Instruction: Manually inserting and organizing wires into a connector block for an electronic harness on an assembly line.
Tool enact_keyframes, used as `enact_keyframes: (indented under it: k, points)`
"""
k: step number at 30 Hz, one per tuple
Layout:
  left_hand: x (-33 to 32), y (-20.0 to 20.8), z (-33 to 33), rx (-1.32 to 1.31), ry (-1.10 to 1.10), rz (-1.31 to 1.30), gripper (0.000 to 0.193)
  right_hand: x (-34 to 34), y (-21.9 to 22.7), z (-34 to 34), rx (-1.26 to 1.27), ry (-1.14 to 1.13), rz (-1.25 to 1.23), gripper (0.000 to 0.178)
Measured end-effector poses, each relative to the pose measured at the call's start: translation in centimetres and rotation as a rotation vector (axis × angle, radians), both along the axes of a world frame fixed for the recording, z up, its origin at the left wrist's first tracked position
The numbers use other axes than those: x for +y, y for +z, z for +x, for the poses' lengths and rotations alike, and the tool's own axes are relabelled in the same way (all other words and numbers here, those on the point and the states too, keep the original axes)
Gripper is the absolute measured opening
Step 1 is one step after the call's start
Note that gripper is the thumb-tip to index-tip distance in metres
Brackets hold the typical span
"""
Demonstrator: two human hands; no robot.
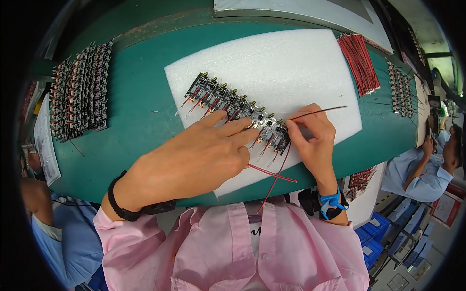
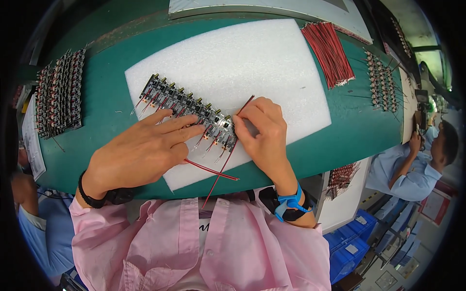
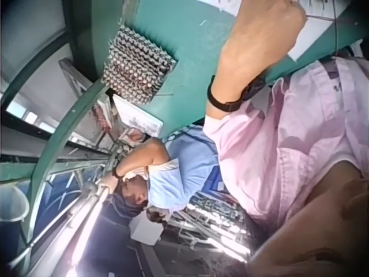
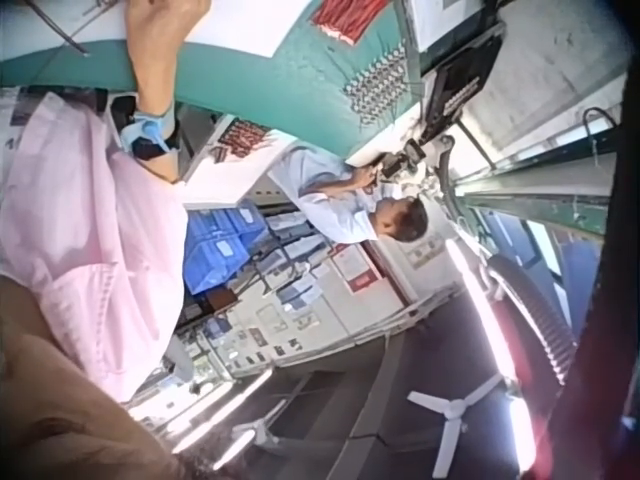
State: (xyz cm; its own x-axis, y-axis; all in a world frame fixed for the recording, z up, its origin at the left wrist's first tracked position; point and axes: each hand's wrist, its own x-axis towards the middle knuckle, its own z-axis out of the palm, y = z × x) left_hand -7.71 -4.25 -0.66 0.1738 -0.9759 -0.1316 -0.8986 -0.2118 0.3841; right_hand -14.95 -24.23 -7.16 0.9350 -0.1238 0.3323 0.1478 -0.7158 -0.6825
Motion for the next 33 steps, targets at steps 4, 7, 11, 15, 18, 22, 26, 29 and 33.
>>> enact_keyframes:
  k: [4,7,11,15,18,22,26,29,33]
  points:
    - [0.0,0.0,-0.1,0.003,-0.001,-0.001,0.009,0.1,0.2,0.0,-0.064,0.037,-0.051,0.009]
    - [0.1,0.0,-0.1,0.008,-0.001,-0.003,0.009,0.1,0.5,0.0,-0.091,0.062,-0.087,0.010]
    - [0.2,0.2,-0.1,0.018,-0.003,0.005,0.008,0.1,0.6,-0.2,-0.084,0.072,-0.101,0.011]
    - [0.3,0.2,-0.1,0.024,-0.009,0.011,0.008,0.0,0.8,-0.1,-0.070,0.080,-0.101,0.012]
    - [0.3,0.2,0.0,0.033,-0.008,0.015,0.008,-0.1,0.9,0.0,-0.068,0.104,-0.133,0.012]
    - [0.4,0.2,-0.1,0.035,0.000,0.012,0.008,0.0,0.7,0.0,-0.050,0.071,-0.125,0.011]
    - [0.4,0.2,0.0,0.020,-0.018,0.025,0.009,-0.2,0.7,0.2,0.021,0.043,-0.082,0.009]
    - [0.4,0.1,0.0,0.012,-0.017,0.033,0.009,-0.4,0.8,0.4,0.053,0.075,-0.014,0.007]
    - [0.3,0.3,0.0,0.012,-0.030,0.056,0.009,-0.4,1.0,0.3,0.051,0.101,-0.065,0.007]
